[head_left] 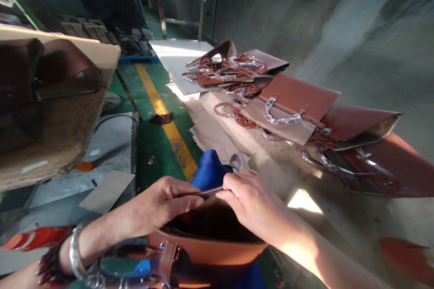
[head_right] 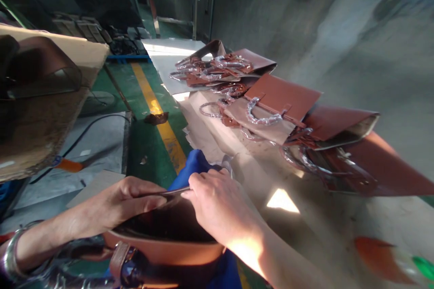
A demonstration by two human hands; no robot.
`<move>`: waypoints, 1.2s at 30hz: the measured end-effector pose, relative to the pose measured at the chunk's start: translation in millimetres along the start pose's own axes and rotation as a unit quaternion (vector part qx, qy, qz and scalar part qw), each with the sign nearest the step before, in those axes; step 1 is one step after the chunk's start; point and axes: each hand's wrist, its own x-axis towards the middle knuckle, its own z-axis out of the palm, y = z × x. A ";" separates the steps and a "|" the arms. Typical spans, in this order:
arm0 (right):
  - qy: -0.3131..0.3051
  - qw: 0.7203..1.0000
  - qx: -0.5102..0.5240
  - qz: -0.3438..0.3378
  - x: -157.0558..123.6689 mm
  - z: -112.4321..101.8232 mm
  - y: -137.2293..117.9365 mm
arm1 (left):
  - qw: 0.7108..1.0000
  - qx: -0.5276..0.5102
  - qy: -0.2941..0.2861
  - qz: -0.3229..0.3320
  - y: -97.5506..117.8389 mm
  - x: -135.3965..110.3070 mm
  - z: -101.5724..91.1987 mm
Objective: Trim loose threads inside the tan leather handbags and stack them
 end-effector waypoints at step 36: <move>0.002 0.998 0.049 0.036 -0.2 -4.3 -4.1 | 0.994 0.105 -0.028 0.022 14.8 0.3 3.4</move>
